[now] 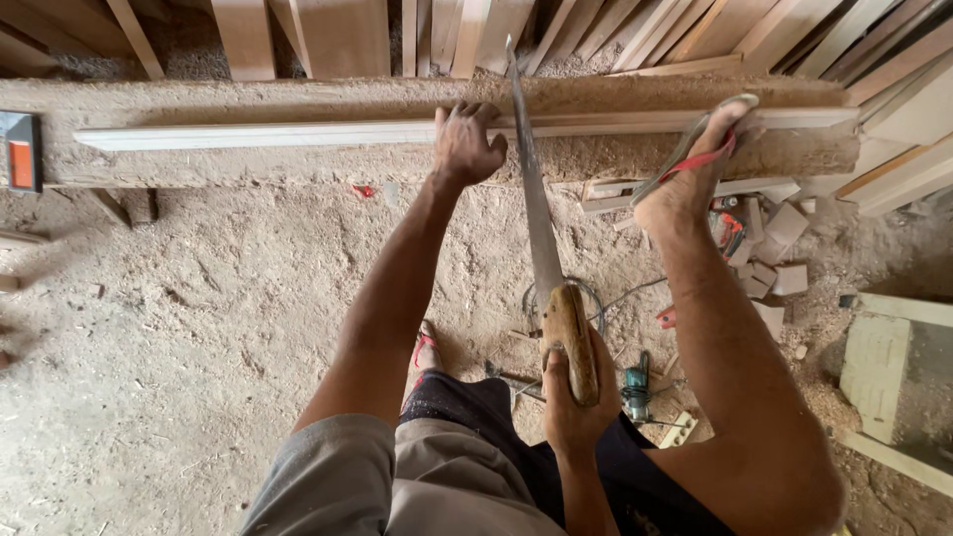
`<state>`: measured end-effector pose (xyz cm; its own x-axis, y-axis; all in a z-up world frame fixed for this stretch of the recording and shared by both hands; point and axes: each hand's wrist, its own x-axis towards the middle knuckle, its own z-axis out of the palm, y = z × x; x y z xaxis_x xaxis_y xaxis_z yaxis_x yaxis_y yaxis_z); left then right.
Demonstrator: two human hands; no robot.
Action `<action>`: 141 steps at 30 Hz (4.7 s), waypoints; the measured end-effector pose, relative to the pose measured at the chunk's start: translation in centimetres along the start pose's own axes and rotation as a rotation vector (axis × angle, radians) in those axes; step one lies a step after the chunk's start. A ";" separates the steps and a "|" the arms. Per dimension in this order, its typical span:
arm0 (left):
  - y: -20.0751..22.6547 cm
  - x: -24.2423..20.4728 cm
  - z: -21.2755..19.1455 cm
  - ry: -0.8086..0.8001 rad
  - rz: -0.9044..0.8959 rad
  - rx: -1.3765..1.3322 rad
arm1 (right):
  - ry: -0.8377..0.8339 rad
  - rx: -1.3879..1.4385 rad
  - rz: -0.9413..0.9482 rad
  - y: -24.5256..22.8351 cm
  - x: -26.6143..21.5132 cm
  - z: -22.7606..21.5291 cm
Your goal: The person uses a hand saw to cut a long piece of light-colored wood that is resting on a wooden rack. The person holds the wood steady with their left hand while sawing with their right hand. The camera angle is a first-person view looking down at the work area.
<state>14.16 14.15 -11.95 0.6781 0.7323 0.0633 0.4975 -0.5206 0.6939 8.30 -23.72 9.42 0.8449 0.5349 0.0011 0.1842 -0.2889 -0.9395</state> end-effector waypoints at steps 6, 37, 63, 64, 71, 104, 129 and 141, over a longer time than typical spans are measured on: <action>1.1 0.3 -1.2 0.057 -0.102 -0.080 | -0.026 -0.077 -0.196 0.3 0.6 -0.7; 0.4 0.9 -0.5 0.117 -0.126 -0.096 | -0.063 0.177 0.037 0.6 4.0 -3.4; 1.1 0.7 -1.5 0.051 -0.184 -0.147 | 0.020 0.390 0.370 -4.2 8.1 -5.8; 1.2 0.9 -1.3 0.008 -0.243 -0.232 | -0.015 0.413 0.366 -3.7 8.5 -4.9; 1.4 0.3 -1.0 0.204 -0.062 -0.132 | -0.001 0.443 0.178 -3.6 22.4 -0.2; 0.8 1.0 -0.4 0.012 -0.187 -0.082 | 0.107 0.245 0.171 -0.2 32.1 1.4; -0.2 0.8 -0.7 0.113 -0.020 -0.022 | 0.075 0.325 -0.120 2.9 34.5 0.6; 4.9 0.8 -0.1 -0.064 -0.253 -0.192 | 0.060 -0.261 -0.383 -1.7 1.3 -9.2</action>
<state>17.11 12.26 -8.48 0.5818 0.7954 -0.1695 0.5474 -0.2288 0.8050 13.71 -29.82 14.21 0.7173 0.5975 0.3584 0.6025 -0.2734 -0.7498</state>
